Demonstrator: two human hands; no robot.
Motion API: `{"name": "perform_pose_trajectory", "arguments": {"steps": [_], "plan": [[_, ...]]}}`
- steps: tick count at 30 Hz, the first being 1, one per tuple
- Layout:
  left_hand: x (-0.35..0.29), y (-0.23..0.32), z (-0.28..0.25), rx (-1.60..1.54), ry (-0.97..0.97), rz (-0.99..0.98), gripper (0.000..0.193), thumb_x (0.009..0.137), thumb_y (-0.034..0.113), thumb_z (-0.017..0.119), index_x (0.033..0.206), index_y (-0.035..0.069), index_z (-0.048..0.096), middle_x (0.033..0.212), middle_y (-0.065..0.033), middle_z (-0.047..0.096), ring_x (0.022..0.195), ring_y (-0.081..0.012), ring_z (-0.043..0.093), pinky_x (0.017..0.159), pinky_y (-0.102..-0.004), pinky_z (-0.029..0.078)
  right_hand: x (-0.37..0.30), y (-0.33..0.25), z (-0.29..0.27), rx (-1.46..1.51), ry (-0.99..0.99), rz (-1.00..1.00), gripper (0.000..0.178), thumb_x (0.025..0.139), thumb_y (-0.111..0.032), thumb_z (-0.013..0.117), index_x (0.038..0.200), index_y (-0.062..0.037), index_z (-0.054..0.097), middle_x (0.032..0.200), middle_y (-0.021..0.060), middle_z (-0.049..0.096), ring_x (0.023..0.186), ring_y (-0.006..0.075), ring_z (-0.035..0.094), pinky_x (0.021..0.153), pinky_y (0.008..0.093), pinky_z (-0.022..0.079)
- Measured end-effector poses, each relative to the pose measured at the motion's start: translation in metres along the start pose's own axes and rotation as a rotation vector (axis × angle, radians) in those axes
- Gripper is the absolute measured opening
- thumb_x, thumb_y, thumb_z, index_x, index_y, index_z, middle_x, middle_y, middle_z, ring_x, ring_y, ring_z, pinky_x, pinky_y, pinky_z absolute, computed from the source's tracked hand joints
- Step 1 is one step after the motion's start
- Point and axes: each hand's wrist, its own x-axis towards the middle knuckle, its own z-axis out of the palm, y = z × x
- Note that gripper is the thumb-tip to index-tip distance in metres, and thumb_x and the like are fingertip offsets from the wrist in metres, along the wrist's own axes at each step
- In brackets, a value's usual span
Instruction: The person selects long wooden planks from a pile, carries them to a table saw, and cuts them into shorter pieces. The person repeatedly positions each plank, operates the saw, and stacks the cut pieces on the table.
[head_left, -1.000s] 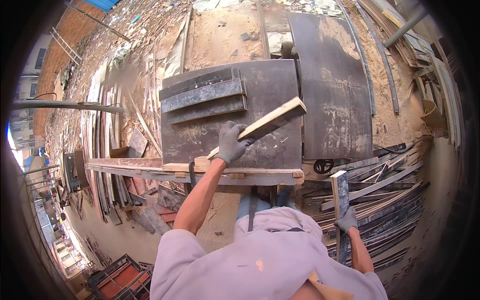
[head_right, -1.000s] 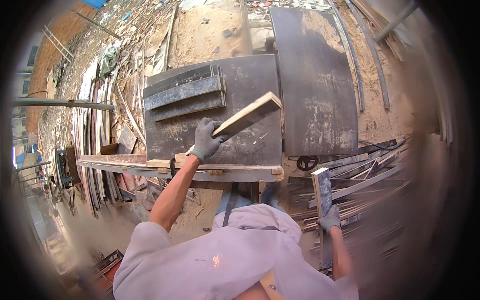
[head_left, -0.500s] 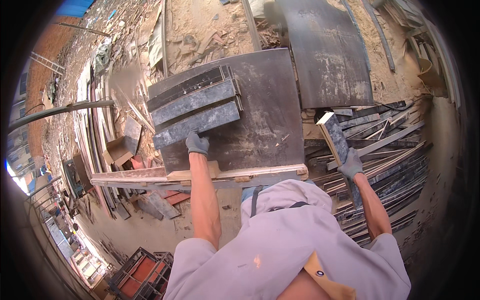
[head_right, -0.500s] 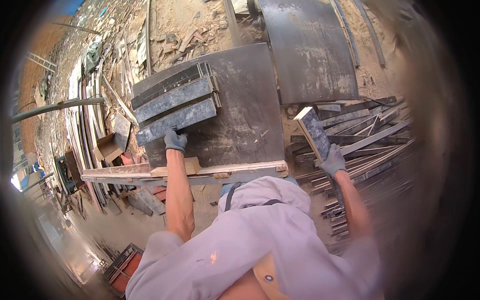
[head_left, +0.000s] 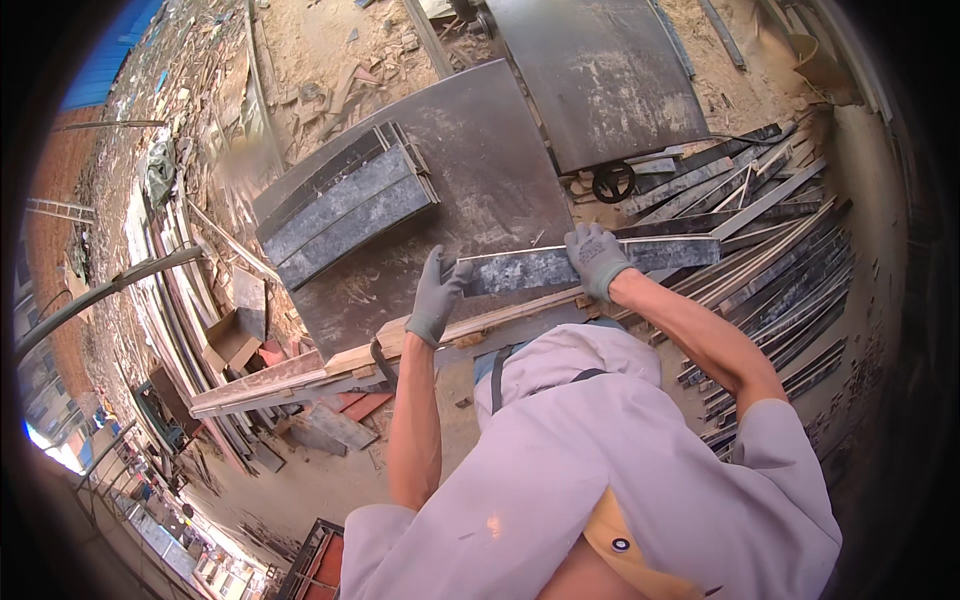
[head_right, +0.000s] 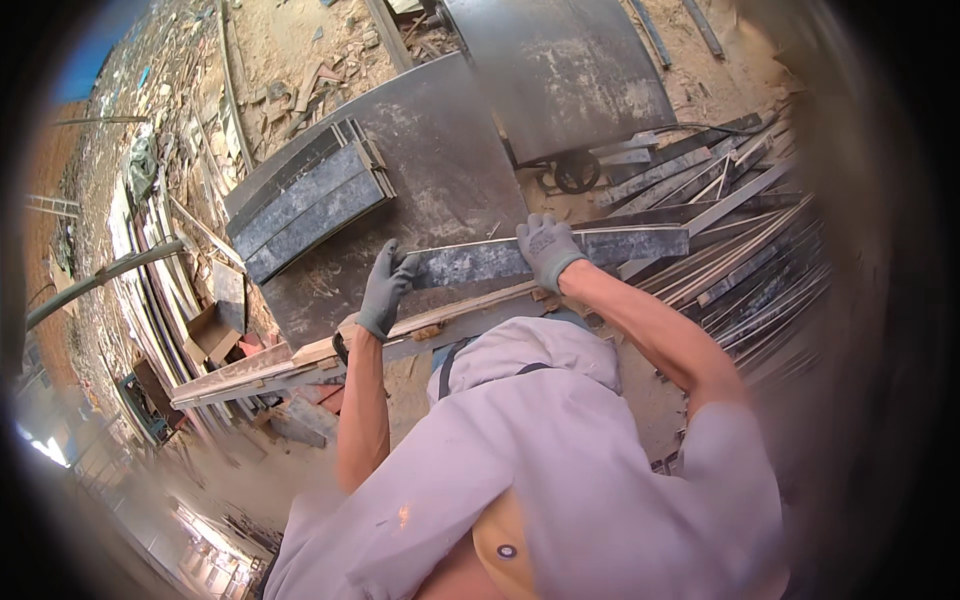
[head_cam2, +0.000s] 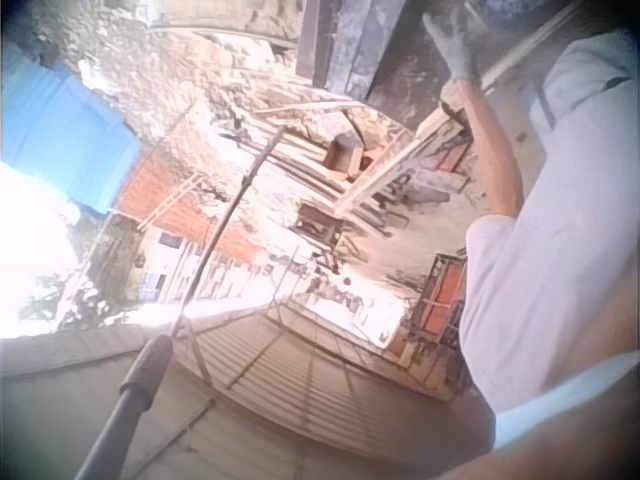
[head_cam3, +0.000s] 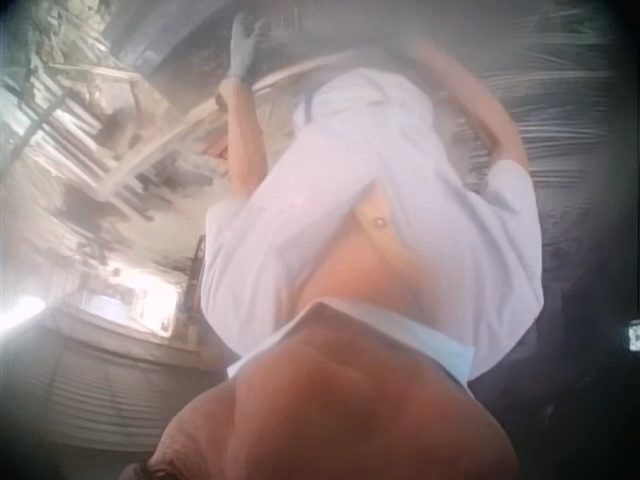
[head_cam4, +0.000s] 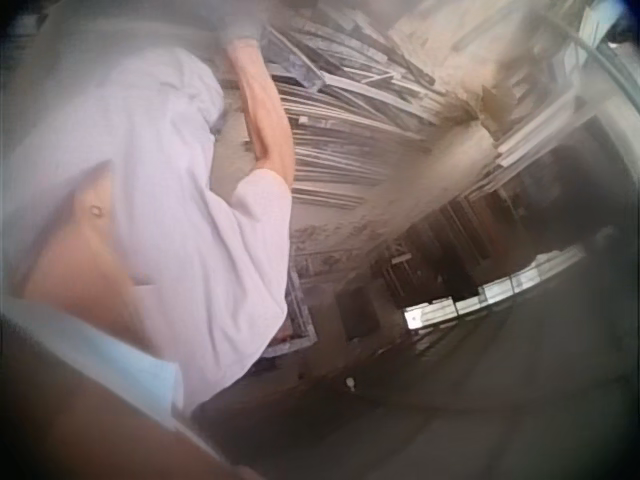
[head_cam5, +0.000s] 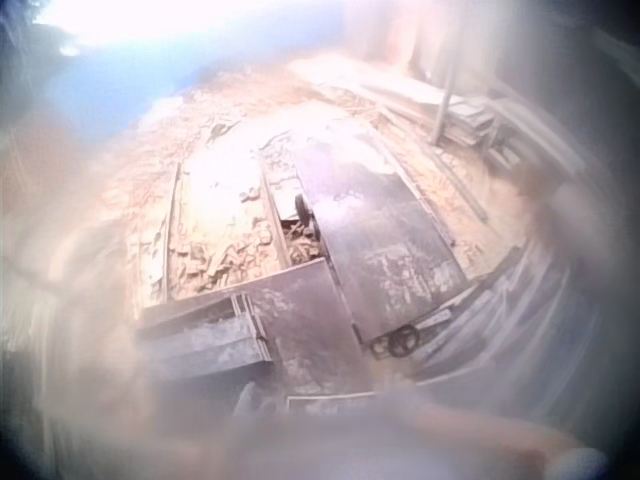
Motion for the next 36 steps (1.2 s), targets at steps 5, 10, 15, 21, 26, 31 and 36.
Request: {"name": "perform_pose_trajectory", "arguments": {"steps": [5, 10, 15, 21, 26, 31, 36], "plan": [[-0.044, -0.029, -0.013, -0.18, 0.087, -0.174, 0.037, 0.096, 0.006, 0.083, 0.13, 0.004, 0.069, 0.112, -0.0064, 0.075, 0.093, -0.0136, 0.071, 0.08, -0.0289, 0.061, 0.016, -0.044, 0.03, 0.01, 0.106, -0.208, 0.071, 0.078, -0.024, 0.083, 0.14, -0.0027, 0.054, 0.13, 0.0172, 0.06, 0.121, 0.0348, 0.06, 0.1, 0.0448, 0.052], [-0.051, -0.074, -0.042, -0.119, 0.169, -0.13, 0.034, 0.098, 0.001, 0.078, 0.13, 0.005, 0.069, 0.112, -0.0065, 0.074, 0.091, -0.0137, 0.071, 0.078, -0.0288, 0.062, -0.025, 0.05, 0.044, 0.3, 0.163, -0.254, 0.099, 0.075, -0.033, 0.088, 0.156, -0.0014, 0.041, 0.15, 0.0226, 0.052, 0.144, 0.0394, 0.048, 0.123, 0.0489, 0.036], [-0.04, -0.092, -0.044, 0.747, 0.318, 0.109, 0.038, 0.086, 0.017, 0.09, 0.121, 0.009, 0.076, 0.125, -0.0175, 0.071, 0.123, -0.0334, 0.064, 0.105, -0.0452, 0.053, -0.054, 0.166, 0.11, -0.098, 0.118, -0.006, 0.092, 0.073, -0.027, 0.087, 0.151, -0.0031, 0.045, 0.147, 0.0216, 0.054, 0.141, 0.0391, 0.05, 0.121, 0.0497, 0.038], [-0.046, -0.06, 0.03, 1.125, 0.064, 0.54, 0.059, 0.085, 0.008, 0.071, 0.143, 0.017, 0.064, 0.147, -0.0146, 0.061, 0.145, -0.0369, 0.05, 0.127, -0.0503, 0.034, -0.035, 0.183, 0.122, -0.072, 0.139, -0.117, 0.058, 0.079, -0.009, 0.073, 0.133, -0.0065, 0.054, 0.126, 0.0166, 0.061, 0.123, 0.0364, 0.058, 0.104, 0.0471, 0.047], [-0.056, -0.059, 0.055, 1.065, 0.06, 0.459, 0.048, 0.093, 0.032, 0.069, 0.137, 0.013, 0.067, 0.13, -0.0128, 0.069, 0.128, -0.036, 0.06, 0.115, -0.051, 0.043, -0.041, 0.16, 0.115, -0.055, 0.066, -0.099, 0.055, 0.082, -0.011, 0.071, 0.133, -0.0034, 0.053, 0.129, 0.0169, 0.062, 0.125, 0.0362, 0.059, 0.107, 0.0467, 0.047], [-0.058, -0.067, 0.037, 1.078, 0.091, 0.492, 0.047, 0.094, 0.036, 0.07, 0.134, 0.012, 0.067, 0.123, -0.0131, 0.069, 0.122, -0.0371, 0.061, 0.107, -0.0517, 0.045, -0.042, 0.133, 0.114, -0.072, 0.083, -0.075, 0.053, 0.083, -0.012, 0.07, 0.132, -0.0039, 0.054, 0.126, 0.0173, 0.063, 0.123, 0.036, 0.061, 0.106, 0.0463, 0.048], [-0.062, -0.094, 0.055, 1.181, 0.057, 0.613, 0.071, 0.096, 0.051, 0.068, 0.157, 0.017, 0.055, 0.15, -0.0166, 0.058, 0.143, -0.0385, 0.05, 0.13, -0.0587, 0.024, -0.036, 0.114, 0.117, -0.155, -0.029, -0.011, 0.056, 0.08, -0.017, 0.077, 0.131, -0.0038, 0.057, 0.123, 0.0151, 0.063, 0.119, 0.032, 0.061, 0.103, 0.0436, 0.048]]}}
